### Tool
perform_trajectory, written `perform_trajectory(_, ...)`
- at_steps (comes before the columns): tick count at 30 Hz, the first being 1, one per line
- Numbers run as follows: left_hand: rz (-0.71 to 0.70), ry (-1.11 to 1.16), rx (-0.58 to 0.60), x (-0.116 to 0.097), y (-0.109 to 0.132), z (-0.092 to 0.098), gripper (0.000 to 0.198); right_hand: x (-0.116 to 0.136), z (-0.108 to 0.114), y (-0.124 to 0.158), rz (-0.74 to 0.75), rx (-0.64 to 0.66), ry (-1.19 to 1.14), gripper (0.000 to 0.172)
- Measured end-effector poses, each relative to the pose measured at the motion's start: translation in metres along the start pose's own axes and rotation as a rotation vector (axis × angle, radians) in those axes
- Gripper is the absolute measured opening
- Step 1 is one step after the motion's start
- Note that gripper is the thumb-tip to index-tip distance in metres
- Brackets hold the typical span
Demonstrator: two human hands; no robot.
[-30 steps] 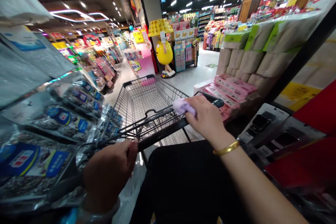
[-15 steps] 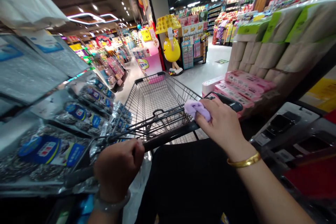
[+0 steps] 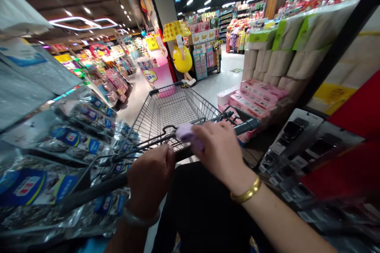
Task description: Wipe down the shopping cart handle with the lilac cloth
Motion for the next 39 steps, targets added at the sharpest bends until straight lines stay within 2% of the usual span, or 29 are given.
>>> perform_trajectory(2, -0.008, -0.049, -0.039, 0.0, 0.0, -0.003, 0.036, -0.024, 0.012, -0.002, -0.092, -0.096, 0.077, 0.026)
perform_trajectory(4, -0.012, -0.091, -0.084, 0.001, 0.0, -0.006, 0.036, -0.03, 0.016, -0.001, -0.13, -0.14, 0.103, 0.028)
perform_trajectory(9, -0.057, -0.089, -0.094, 0.009, -0.003, -0.015, 0.034, 0.01, 0.002, 0.004, -0.01, -0.036, 0.068, 0.024)
perform_trajectory(11, -0.068, -0.095, -0.085, 0.012, -0.003, -0.015, 0.034, 0.016, 0.002, 0.001, 0.012, 0.003, 0.045, 0.025)
perform_trajectory(13, -0.07, -0.114, -0.092, 0.015, -0.002, -0.014, 0.035, 0.006, 0.006, -0.003, 0.021, 0.033, 0.037, 0.027)
perform_trajectory(15, -0.072, -0.131, -0.108, 0.018, -0.001, -0.013, 0.036, -0.015, 0.013, -0.007, -0.017, 0.028, 0.065, 0.03)
perform_trajectory(19, -0.09, -0.141, -0.143, 0.023, -0.003, -0.016, 0.036, -0.05, 0.022, -0.012, -0.165, -0.081, 0.119, 0.031)
perform_trajectory(22, -0.085, -0.145, -0.143, 0.03, -0.006, -0.021, 0.037, -0.047, 0.018, -0.011, -0.155, -0.12, 0.113, 0.03)
perform_trajectory(27, -0.088, -0.119, -0.054, 0.055, -0.011, -0.03, 0.035, -0.036, 0.012, -0.013, -0.079, -0.046, 0.092, 0.03)
perform_trajectory(31, -0.085, -0.083, -0.031, 0.067, -0.018, -0.034, 0.036, -0.042, 0.016, -0.015, -0.143, -0.047, 0.07, 0.03)
perform_trajectory(34, -0.089, 0.033, -0.084, 0.053, -0.029, -0.035, 0.034, -0.034, 0.015, -0.01, -0.155, -0.081, 0.077, 0.032)
perform_trajectory(37, -0.132, 0.18, -0.146, 0.021, -0.042, -0.036, 0.03, -0.022, 0.011, -0.003, -0.018, -0.031, 0.072, 0.036)
perform_trajectory(39, -0.15, 0.21, -0.136, 0.001, -0.048, -0.039, 0.03, -0.024, 0.012, -0.001, 0.015, -0.006, 0.052, 0.037)
Point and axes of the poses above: each hand's wrist, its own y-axis away from the middle knuckle, its own z-axis out of the back of the hand, x = y × z, the point moved 3 cm from there along -y, towards the middle knuckle, and after that the axes turned 15 degrees about -z, right-handed, at the moved point
